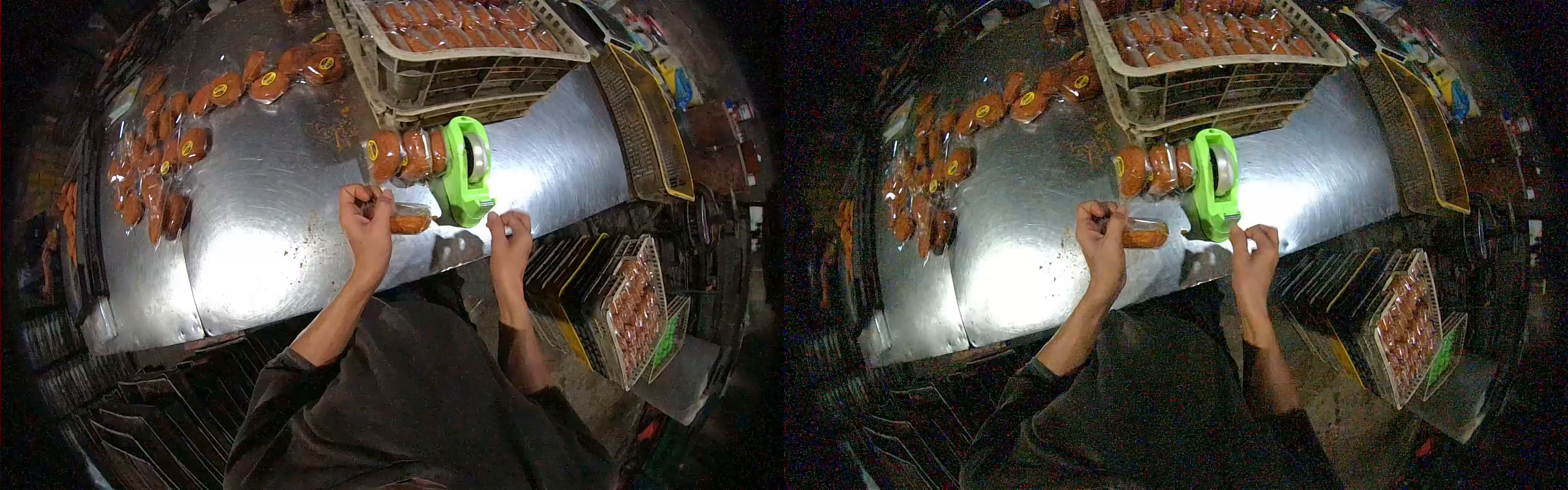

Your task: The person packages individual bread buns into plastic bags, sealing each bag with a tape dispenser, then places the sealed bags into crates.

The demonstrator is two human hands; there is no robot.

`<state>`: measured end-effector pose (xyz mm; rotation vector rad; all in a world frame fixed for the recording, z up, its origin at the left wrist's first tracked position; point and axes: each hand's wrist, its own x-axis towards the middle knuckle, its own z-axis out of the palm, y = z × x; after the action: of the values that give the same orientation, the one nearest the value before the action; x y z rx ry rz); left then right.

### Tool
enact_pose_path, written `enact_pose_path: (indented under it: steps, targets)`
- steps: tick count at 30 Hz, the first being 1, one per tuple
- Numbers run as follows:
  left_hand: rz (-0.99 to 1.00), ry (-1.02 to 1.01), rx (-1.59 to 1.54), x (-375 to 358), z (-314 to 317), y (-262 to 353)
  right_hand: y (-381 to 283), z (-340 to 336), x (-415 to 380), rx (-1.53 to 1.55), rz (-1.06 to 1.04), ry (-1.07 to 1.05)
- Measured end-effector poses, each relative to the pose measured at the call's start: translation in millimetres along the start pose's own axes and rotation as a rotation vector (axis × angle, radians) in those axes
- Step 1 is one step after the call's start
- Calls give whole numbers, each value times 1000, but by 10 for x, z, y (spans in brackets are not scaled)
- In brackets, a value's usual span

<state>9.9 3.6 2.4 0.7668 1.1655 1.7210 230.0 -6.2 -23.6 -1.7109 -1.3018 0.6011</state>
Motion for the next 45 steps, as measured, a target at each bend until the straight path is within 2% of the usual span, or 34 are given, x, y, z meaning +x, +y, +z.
enact_pose_path:
  steps: [3, 4, 5, 6, 7, 8, 11, 13, 14, 15, 16, 17, 19, 20, 21, 23, 24, 25, 26, 27, 29, 30, 31, 32, 33, 34, 35, 36, 38, 41, 42, 43, 44, 45]
  targets:
    - [5, 56, 19, -23, -53, -77, 215, 216, -174, 239, 460, -175]
    - [4, 90, 27, -21, -44, -115, -194, 294, -241, 201, 81, -112]
    - [-6, 103, -5, 77, -28, -173, -617, 306, -305, 237, 83, -206]
    - [-38, 119, -27, 73, -54, -253, -822, 414, -387, 322, -94, -189]
    - [-89, 139, -42, -41, -125, -298, -1028, 507, -462, 359, -134, -181]
    - [-66, 90, -67, -77, -139, -207, -1046, 658, -506, 357, -268, -175]
    - [-56, 152, -35, -137, -124, -9, -944, 881, -407, 287, -308, -263]
    - [12, 59, 24, -182, -158, 169, -985, 879, -374, 548, -67, -404]
    - [32, -17, 85, -178, -232, 230, -955, 816, -324, 562, 38, -571]
    - [66, -100, 144, -105, -309, 259, -966, 765, -262, 643, 289, -721]
    - [99, -171, 169, -17, -404, 203, -927, 766, -162, 707, 437, -879]
    - [46, -52, 55, 15, -450, 157, -881, 807, -109, 765, 594, -1035]
    - [-30, 191, -174, 132, -494, 190, -897, 1062, -165, 785, 517, -881]
    - [-103, 151, -191, 166, -518, 204, -930, 1189, -183, 849, 351, -752]
    - [-180, 113, -203, 162, -559, 213, -861, 1294, -146, 891, 317, -712]
    - [-299, 35, -215, 282, -675, 210, -899, 1201, 2, 690, 77, -699]
    - [-38, 87, 260, 453, -725, -171, -914, 1145, 141, 635, 37, -587]
    - [37, 64, 349, 592, -623, -241, -895, 1066, 248, 574, 13, -469]
    - [212, -5, 588, 811, -600, -529, -918, 987, 328, 580, 29, -434]
    - [-128, -231, 430, 974, -526, -344, -965, 937, 402, 584, 40, -385]
    - [-208, -170, 267, 1103, -533, -116, -966, 849, 412, 511, 65, -362]
    - [-208, -120, 284, 1225, -689, 18, -1001, 860, 417, 479, 73, -350]
    - [-213, -67, 300, 1349, -984, 173, -1077, 890, 378, 483, 96, -333]
    - [119, 58, 670, 1526, -1493, 74, -1171, 924, 298, 476, 123, -322]
    - [309, 227, 1096, 1618, -1986, 294, -1235, 970, 247, 469, 143, -313]
    - [463, 536, 1525, 1718, -2549, 370, -1193, 1067, 211, 490, 90, -344]
    - [470, 655, 1747, 1774, -3155, 625, -1202, 1159, 184, 511, 60, -398]
    - [428, 719, 1719, 1782, -3579, 929, -1226, 1254, 155, 533, 27, -444]
    - [241, 672, 1884, 1799, -4371, 1102, -1363, 1342, 83, 541, 49, -576]
    - [-62, 330, 1544, 1969, -4608, 1170, -1455, 1459, 30, 432, -101, -657]
    - [-16, 352, 1600, 1914, -4287, 1149, -1424, 1468, 28, 376, -182, -669]
    - [184, 255, 1374, 1942, -4229, 928, -1449, 1420, 0, 364, -152, -691]
    - [89, 206, 1188, 1930, -3959, 843, -1508, 1432, -20, 364, -131, -709]
    - [200, 128, 1095, 1822, -3563, 842, -1557, 1457, -38, 368, -111, -726]
